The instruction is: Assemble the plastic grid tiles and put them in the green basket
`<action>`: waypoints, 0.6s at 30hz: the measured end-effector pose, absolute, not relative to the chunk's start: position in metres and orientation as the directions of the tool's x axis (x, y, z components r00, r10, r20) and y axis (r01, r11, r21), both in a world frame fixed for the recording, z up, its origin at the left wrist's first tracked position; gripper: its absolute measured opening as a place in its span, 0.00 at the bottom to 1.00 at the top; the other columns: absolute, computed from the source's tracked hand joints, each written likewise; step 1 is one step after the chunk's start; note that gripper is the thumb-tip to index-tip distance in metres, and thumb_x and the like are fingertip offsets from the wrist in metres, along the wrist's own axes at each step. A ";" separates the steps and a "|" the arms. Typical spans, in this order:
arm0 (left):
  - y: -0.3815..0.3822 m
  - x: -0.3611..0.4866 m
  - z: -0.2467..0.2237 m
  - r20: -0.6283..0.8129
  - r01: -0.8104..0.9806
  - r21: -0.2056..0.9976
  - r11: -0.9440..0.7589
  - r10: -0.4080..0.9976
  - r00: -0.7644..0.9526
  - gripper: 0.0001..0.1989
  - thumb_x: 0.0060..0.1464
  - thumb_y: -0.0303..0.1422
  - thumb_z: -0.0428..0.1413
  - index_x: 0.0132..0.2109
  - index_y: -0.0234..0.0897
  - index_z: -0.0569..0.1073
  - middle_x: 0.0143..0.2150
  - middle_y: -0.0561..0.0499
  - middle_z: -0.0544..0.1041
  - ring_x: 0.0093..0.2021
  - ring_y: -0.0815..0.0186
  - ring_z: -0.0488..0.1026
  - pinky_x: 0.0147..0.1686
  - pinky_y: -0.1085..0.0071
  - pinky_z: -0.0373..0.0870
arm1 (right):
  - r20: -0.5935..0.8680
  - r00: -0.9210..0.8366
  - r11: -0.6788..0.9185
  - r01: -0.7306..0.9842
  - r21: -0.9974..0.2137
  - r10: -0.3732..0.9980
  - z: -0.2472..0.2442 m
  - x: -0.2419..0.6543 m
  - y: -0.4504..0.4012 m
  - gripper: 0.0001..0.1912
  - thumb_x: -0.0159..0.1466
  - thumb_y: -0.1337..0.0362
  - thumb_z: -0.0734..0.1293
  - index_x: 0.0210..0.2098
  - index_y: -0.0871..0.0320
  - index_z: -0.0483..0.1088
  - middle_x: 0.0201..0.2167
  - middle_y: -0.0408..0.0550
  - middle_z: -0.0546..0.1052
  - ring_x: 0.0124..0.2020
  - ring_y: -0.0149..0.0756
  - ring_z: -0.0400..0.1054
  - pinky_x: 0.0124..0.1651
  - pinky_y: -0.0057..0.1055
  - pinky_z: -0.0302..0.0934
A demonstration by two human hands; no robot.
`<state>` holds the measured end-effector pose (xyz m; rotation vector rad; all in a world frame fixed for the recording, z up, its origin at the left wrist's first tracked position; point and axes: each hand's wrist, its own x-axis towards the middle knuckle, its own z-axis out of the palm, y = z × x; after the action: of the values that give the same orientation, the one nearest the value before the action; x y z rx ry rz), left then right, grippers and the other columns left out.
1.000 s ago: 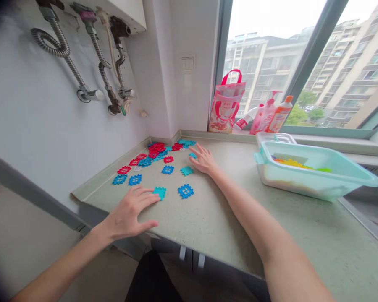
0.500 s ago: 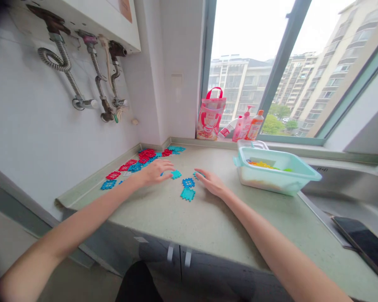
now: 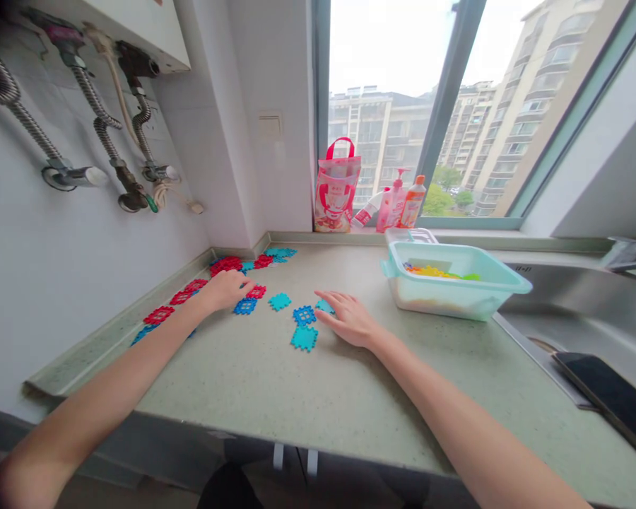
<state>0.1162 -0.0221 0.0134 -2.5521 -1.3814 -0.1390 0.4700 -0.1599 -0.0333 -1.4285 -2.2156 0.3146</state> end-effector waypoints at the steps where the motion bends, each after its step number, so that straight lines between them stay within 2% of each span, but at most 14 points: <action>1: -0.023 0.120 0.012 0.203 0.830 -0.112 -0.547 0.805 0.558 0.26 0.71 0.47 0.43 0.49 0.44 0.84 0.49 0.44 0.85 0.51 0.52 0.78 0.51 0.59 0.68 | 0.271 -0.346 0.435 0.792 -0.429 0.898 -0.034 0.469 -0.160 0.37 0.74 0.37 0.54 0.74 0.50 0.59 0.71 0.53 0.67 0.73 0.52 0.57 0.73 0.55 0.49; 3: -0.024 0.127 0.008 0.205 0.790 -0.007 -0.613 0.773 0.601 0.27 0.71 0.49 0.43 0.60 0.44 0.79 0.58 0.45 0.81 0.59 0.51 0.75 0.58 0.57 0.67 | 0.273 -0.360 0.447 0.792 -0.415 0.892 -0.035 0.467 -0.161 0.38 0.74 0.37 0.55 0.74 0.49 0.59 0.72 0.53 0.66 0.74 0.52 0.56 0.74 0.55 0.48; 5: -0.025 0.133 0.003 0.199 0.701 0.084 -0.708 0.701 0.684 0.28 0.71 0.51 0.44 0.69 0.46 0.70 0.68 0.47 0.73 0.68 0.52 0.67 0.65 0.57 0.63 | 0.265 -0.368 0.450 0.794 -0.408 0.891 -0.036 0.467 -0.160 0.38 0.74 0.37 0.55 0.74 0.50 0.58 0.72 0.54 0.65 0.74 0.52 0.55 0.75 0.55 0.48; 7: -0.025 0.138 0.000 0.236 0.599 0.133 -0.789 0.613 0.754 0.29 0.71 0.51 0.46 0.72 0.47 0.66 0.73 0.47 0.67 0.72 0.52 0.62 0.69 0.56 0.59 | 0.253 -0.365 0.441 0.796 -0.415 0.896 -0.035 0.467 -0.160 0.39 0.74 0.36 0.55 0.75 0.51 0.57 0.73 0.56 0.64 0.74 0.51 0.55 0.75 0.56 0.47; 8: -0.026 0.140 0.000 0.275 0.562 0.142 -0.815 0.578 0.769 0.29 0.70 0.51 0.48 0.71 0.46 0.67 0.73 0.46 0.67 0.72 0.52 0.63 0.69 0.56 0.59 | 0.251 -0.360 0.436 0.795 -0.422 0.899 -0.035 0.468 -0.160 0.39 0.74 0.36 0.54 0.75 0.51 0.57 0.73 0.57 0.63 0.75 0.51 0.54 0.75 0.56 0.47; 10: -0.027 0.141 0.000 0.332 0.515 0.142 -0.845 0.531 0.780 0.24 0.68 0.48 0.52 0.63 0.43 0.76 0.65 0.44 0.75 0.65 0.53 0.70 0.66 0.56 0.63 | 0.259 -0.350 0.432 0.790 -0.435 0.900 -0.033 0.468 -0.161 0.40 0.73 0.36 0.55 0.75 0.52 0.56 0.74 0.58 0.61 0.75 0.51 0.54 0.75 0.55 0.48; 13: -0.027 0.132 0.003 0.299 0.462 0.135 -0.876 0.481 0.824 0.14 0.66 0.42 0.56 0.47 0.42 0.83 0.49 0.46 0.82 0.52 0.57 0.78 0.59 0.60 0.69 | 0.289 -0.355 0.452 0.781 -0.430 0.889 -0.028 0.463 -0.166 0.41 0.72 0.36 0.57 0.75 0.52 0.56 0.75 0.59 0.58 0.75 0.51 0.54 0.75 0.54 0.49; 15: -0.025 0.121 0.005 0.263 0.468 0.141 -0.872 0.489 0.832 0.10 0.62 0.36 0.57 0.44 0.42 0.83 0.46 0.47 0.82 0.47 0.59 0.78 0.53 0.64 0.71 | 0.294 -0.383 0.477 0.782 -0.400 0.875 -0.025 0.454 -0.170 0.43 0.71 0.35 0.60 0.76 0.51 0.55 0.76 0.59 0.56 0.75 0.52 0.53 0.75 0.56 0.48; 18: -0.018 0.102 0.007 0.227 0.566 0.125 -0.815 0.578 0.784 0.12 0.54 0.30 0.58 0.45 0.42 0.82 0.40 0.50 0.82 0.40 0.61 0.78 0.44 0.66 0.71 | 0.256 -0.456 0.520 0.795 -0.314 0.852 -0.024 0.438 -0.173 0.44 0.68 0.34 0.63 0.76 0.47 0.54 0.76 0.58 0.55 0.76 0.53 0.50 0.76 0.61 0.43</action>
<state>0.1016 -0.0180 0.0071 -3.0140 -0.9671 -0.4087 0.4383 -0.1733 -0.0236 -1.3593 -2.3851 0.2090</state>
